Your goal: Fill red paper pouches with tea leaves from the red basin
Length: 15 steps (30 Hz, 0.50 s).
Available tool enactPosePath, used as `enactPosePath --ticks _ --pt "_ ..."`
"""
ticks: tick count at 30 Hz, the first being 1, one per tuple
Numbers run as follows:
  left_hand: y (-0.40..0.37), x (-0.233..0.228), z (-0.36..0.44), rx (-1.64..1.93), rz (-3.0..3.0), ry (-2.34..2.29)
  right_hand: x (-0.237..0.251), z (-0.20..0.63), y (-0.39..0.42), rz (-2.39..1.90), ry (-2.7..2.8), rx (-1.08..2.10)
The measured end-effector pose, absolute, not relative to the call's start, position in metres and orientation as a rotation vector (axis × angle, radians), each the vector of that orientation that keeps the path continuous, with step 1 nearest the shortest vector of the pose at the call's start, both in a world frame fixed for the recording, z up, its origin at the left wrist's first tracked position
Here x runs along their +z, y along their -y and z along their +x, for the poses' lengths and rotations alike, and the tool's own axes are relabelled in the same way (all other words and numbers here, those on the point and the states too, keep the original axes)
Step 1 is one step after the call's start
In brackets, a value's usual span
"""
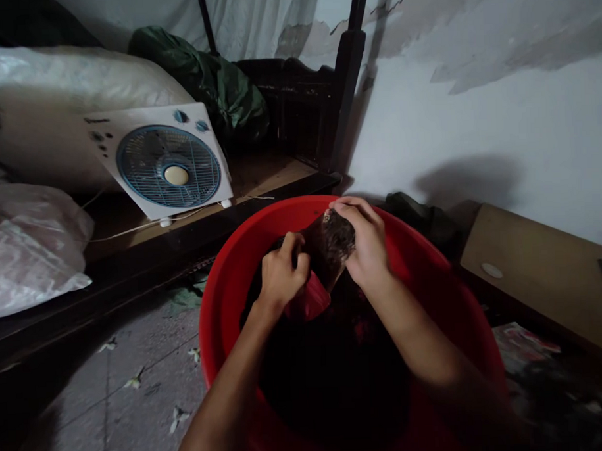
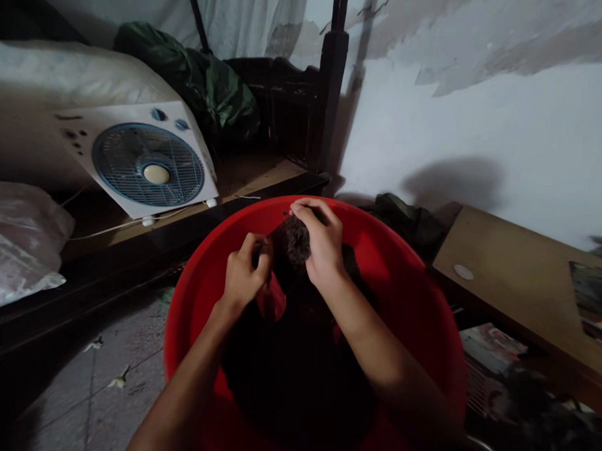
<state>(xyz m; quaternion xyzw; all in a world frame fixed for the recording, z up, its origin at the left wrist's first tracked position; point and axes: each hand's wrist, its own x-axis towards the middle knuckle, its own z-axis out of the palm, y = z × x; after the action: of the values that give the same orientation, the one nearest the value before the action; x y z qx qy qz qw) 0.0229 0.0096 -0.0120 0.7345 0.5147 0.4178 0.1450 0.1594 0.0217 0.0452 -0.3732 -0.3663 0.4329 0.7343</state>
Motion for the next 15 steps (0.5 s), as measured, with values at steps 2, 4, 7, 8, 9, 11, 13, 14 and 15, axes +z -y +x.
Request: enactPosePath --ticks 2,4,7,8,9,11,13,14,15 --pt "-0.010 -0.013 0.022 1.215 2.108 -1.516 0.042 0.161 -0.022 -0.841 0.907 0.936" --pt "-0.010 -0.012 0.020 1.221 2.119 -1.541 0.034 0.174 -0.027 -0.851 0.989 0.892" --pt "-0.012 -0.011 0.017 1.252 2.116 -1.579 0.002 0.208 -0.043 -0.980 1.064 0.740" --pt "-0.013 -0.011 0.015 1.271 2.101 -1.591 -0.016 0.220 -0.048 -1.074 1.100 0.701" --pt "-0.013 -0.010 0.013 1.295 2.080 -1.604 -0.038 0.230 -0.051 -1.243 1.181 0.659" --pt "-0.015 -0.009 0.010 1.354 2.028 -1.634 -0.086 0.241 -0.048 -1.592 1.412 0.749" --pt "-0.016 -0.008 0.008 1.409 1.987 -1.650 -0.135 0.236 -0.027 -1.694 1.538 0.889" --pt "-0.016 -0.008 0.007 1.429 1.976 -1.649 -0.158 0.229 -0.012 -1.733 1.601 0.940" --pt "-0.017 -0.008 0.006 1.445 1.969 -1.644 -0.177 0.219 0.005 -1.775 1.652 0.973"
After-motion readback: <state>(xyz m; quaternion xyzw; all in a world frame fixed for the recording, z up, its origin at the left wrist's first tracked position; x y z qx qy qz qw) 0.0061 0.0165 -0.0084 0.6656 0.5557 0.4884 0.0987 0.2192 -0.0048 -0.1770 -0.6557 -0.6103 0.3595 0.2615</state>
